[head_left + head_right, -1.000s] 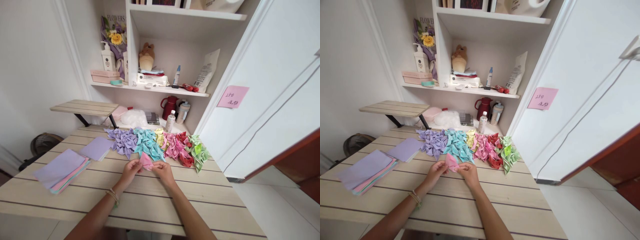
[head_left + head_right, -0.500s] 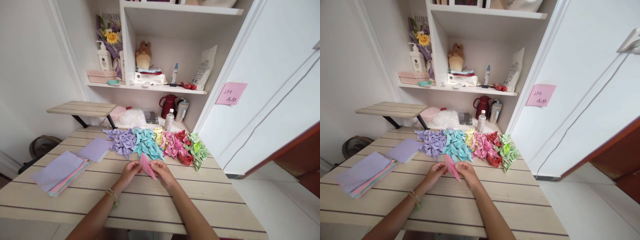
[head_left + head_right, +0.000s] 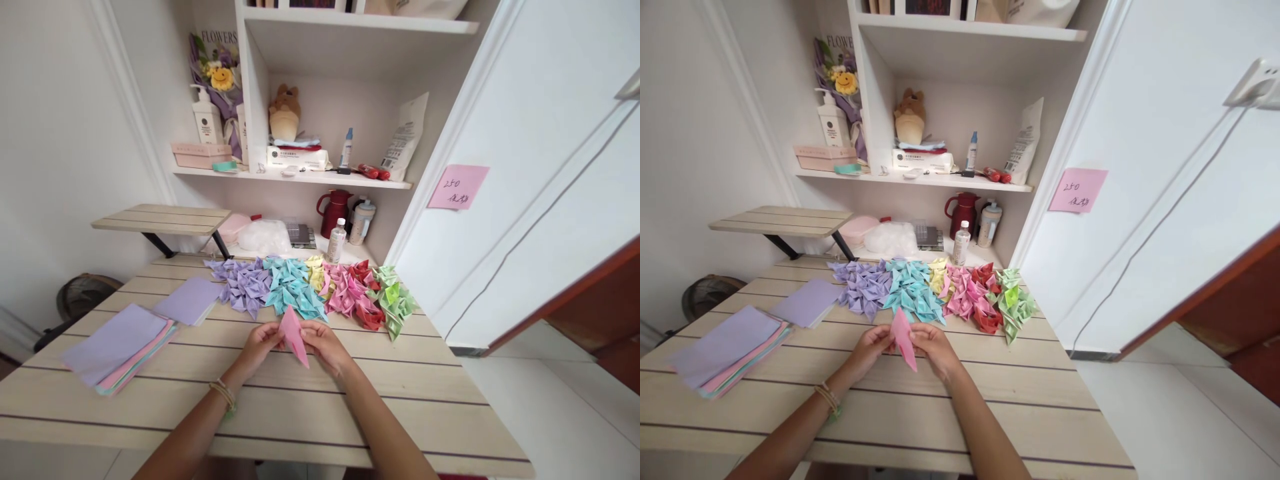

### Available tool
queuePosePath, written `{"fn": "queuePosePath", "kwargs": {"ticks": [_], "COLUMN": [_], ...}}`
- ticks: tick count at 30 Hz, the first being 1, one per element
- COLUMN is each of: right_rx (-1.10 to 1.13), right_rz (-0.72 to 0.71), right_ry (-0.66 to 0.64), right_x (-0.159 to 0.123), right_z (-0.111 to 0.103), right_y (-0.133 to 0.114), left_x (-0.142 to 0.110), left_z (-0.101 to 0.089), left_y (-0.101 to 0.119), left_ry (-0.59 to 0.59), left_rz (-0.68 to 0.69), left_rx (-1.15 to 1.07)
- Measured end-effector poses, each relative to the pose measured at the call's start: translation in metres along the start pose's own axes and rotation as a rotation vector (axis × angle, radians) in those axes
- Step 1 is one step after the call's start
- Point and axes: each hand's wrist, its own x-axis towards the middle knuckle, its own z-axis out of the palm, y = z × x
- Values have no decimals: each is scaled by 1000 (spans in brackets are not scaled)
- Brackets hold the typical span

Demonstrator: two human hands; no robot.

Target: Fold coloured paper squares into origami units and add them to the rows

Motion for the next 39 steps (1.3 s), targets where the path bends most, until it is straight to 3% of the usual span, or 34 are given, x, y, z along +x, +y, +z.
{"fn": "queuePosePath", "kwargs": {"ticks": [10, 14, 17, 21, 25, 32, 39], "right_rx": [-126, -403, -658, -747, -865, -1011, -977], "right_rz": [-82, -208, -340, -428, -535, -524, -579], "right_ry": [60, 43, 110, 185, 170, 160, 192], "right_x": [3, 3, 3, 2, 1, 1, 1], "right_z": [-1, -3, -5, -6, -4, 0, -4], "right_y": [4, 6, 8, 4, 1, 8, 15], "left_x": [-1, -1, -1, -1, -2, -3, -1], "left_z": [2, 3, 3, 4, 6, 8, 6], "left_y": [1, 1, -1, -1, 3, 5, 5], "left_ry": [12, 29, 45, 35, 21, -57, -97], "left_rz": [-22, -44, -57, -84, -108, -138, -179], "left_rx": [-38, -47, -70, -83, -77, -60, -47]}}
